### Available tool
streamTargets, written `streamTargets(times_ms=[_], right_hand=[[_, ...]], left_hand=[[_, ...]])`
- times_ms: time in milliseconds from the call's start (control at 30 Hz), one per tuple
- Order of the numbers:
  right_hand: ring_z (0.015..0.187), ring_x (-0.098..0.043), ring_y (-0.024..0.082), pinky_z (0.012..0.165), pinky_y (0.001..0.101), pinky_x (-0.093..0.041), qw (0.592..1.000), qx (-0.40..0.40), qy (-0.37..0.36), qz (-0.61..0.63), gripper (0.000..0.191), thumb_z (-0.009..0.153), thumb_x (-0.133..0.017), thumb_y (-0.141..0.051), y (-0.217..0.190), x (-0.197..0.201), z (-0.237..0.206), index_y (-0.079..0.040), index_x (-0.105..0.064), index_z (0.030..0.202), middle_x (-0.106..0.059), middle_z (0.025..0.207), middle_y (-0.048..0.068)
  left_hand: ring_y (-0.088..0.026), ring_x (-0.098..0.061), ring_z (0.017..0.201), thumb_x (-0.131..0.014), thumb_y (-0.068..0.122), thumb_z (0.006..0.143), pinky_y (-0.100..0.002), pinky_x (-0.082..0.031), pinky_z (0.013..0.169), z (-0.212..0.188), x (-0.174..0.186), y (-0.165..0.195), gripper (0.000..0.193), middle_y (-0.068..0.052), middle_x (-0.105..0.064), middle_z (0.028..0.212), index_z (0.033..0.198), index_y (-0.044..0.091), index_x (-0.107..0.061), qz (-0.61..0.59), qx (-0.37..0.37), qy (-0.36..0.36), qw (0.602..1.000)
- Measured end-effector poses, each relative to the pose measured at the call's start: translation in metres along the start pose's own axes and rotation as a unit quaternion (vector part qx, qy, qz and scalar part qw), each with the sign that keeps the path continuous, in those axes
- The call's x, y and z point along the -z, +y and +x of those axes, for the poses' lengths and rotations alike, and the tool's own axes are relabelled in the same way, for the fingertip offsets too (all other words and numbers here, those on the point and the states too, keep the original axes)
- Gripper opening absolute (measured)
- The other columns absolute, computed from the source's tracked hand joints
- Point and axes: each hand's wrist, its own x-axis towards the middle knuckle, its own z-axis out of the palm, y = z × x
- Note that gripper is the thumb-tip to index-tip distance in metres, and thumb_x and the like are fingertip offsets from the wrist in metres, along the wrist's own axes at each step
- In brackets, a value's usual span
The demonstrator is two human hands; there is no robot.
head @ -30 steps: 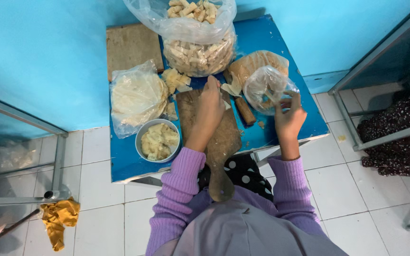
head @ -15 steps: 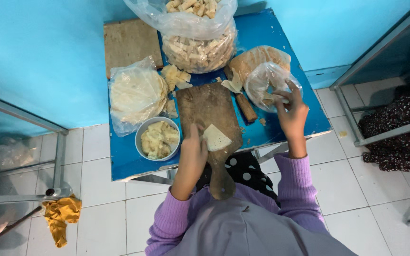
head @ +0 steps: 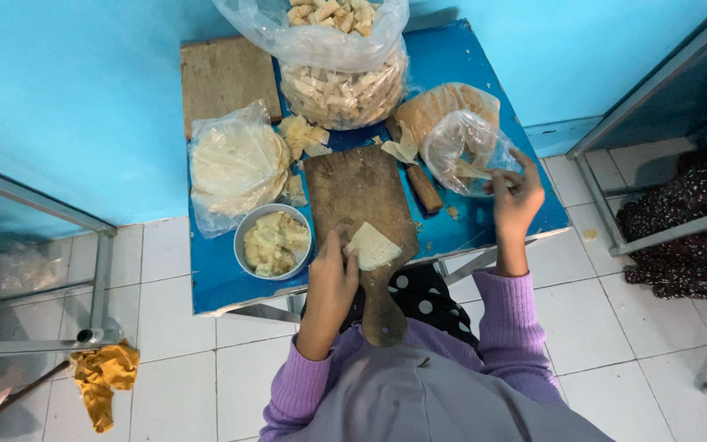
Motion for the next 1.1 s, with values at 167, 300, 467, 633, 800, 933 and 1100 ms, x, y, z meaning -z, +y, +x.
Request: streamTargets(times_ms=[167, 300, 467, 633, 800, 933, 1100], right_hand=[[0.073, -0.069, 0.012, 0.068, 0.0232, -0.056, 0.998, 0.022, 0.056, 0.006, 0.046, 0.100, -0.061, 0.009, 0.001, 0.017, -0.006, 0.007, -0.051, 0.145, -0.077, 0.099, 0.018], [0.073, -0.066, 0.012, 0.066, 0.0226, -0.052, 0.997, 0.016, 0.067, 0.018, 0.044, 0.100, -0.060, 0.010, -0.004, 0.026, -0.024, 0.006, -0.051, 0.143, -0.076, 0.099, 0.018], [0.070, -0.064, 0.012, 0.062, 0.0232, -0.051, 0.999, -0.037, -0.031, 0.003, 0.044, 0.096, -0.055, 0.011, -0.010, 0.009, -0.067, 0.003, -0.054, 0.139, -0.076, 0.102, 0.017], [0.084, -0.069, 0.014, 0.073, 0.0258, -0.058, 0.970, -0.090, -0.180, 0.136, 0.043, 0.099, -0.059, 0.006, 0.000, -0.030, -0.106, -0.001, -0.052, 0.141, -0.075, 0.106, 0.017], [0.094, -0.075, 0.017, 0.081, 0.0285, -0.062, 0.973, 0.012, -0.215, 0.081, 0.041, 0.099, -0.061, 0.009, 0.010, -0.037, -0.118, 0.001, -0.052, 0.138, -0.077, 0.109, 0.017], [0.100, -0.076, 0.019, 0.084, 0.0292, -0.063, 0.971, 0.098, -0.212, 0.054, 0.043, 0.099, -0.062, 0.010, 0.010, -0.032, -0.121, -0.001, -0.051, 0.139, -0.077, 0.109, 0.017], [0.100, -0.076, 0.019, 0.081, 0.0280, -0.063, 0.976, 0.080, -0.195, 0.052, 0.045, 0.099, -0.062, 0.010, 0.011, -0.035, -0.120, -0.001, -0.048, 0.140, -0.077, 0.109, 0.016]], left_hand=[[-0.039, -0.070, 0.082, -0.065, 0.000, 0.091, -0.045, -0.054, 0.069, -0.001, 0.001, 0.002, 0.039, -0.024, -0.067, 0.094, 0.129, -0.002, -0.054, -0.014, 0.063, -0.023, 0.998], [-0.034, -0.070, 0.076, -0.066, 0.001, 0.091, -0.043, -0.054, 0.065, -0.002, -0.001, 0.001, 0.040, -0.021, -0.067, 0.088, 0.130, -0.001, -0.055, -0.021, 0.089, -0.036, 0.995], [-0.031, -0.070, 0.072, -0.066, 0.001, 0.092, -0.041, -0.055, 0.063, -0.003, -0.005, -0.002, 0.037, -0.019, -0.068, 0.084, 0.127, -0.001, -0.055, -0.033, 0.084, -0.031, 0.995], [-0.030, -0.070, 0.069, -0.064, 0.002, 0.093, -0.040, -0.054, 0.061, -0.005, -0.010, -0.004, 0.033, -0.017, -0.068, 0.080, 0.125, 0.000, -0.057, -0.029, 0.095, -0.013, 0.995], [-0.030, -0.070, 0.070, -0.062, -0.001, 0.093, -0.040, -0.054, 0.062, -0.005, -0.011, -0.009, 0.038, -0.017, -0.069, 0.083, 0.130, -0.001, -0.054, -0.035, 0.092, 0.009, 0.995], [-0.027, -0.071, 0.070, -0.062, 0.000, 0.093, -0.037, -0.055, 0.062, -0.005, -0.011, -0.009, 0.039, -0.015, -0.068, 0.083, 0.131, -0.002, -0.053, -0.051, 0.089, 0.016, 0.995], [-0.024, -0.070, 0.069, -0.063, 0.003, 0.096, -0.035, -0.055, 0.062, -0.003, -0.009, -0.004, 0.038, -0.014, -0.068, 0.082, 0.132, -0.002, -0.054, -0.048, 0.094, 0.008, 0.994]])
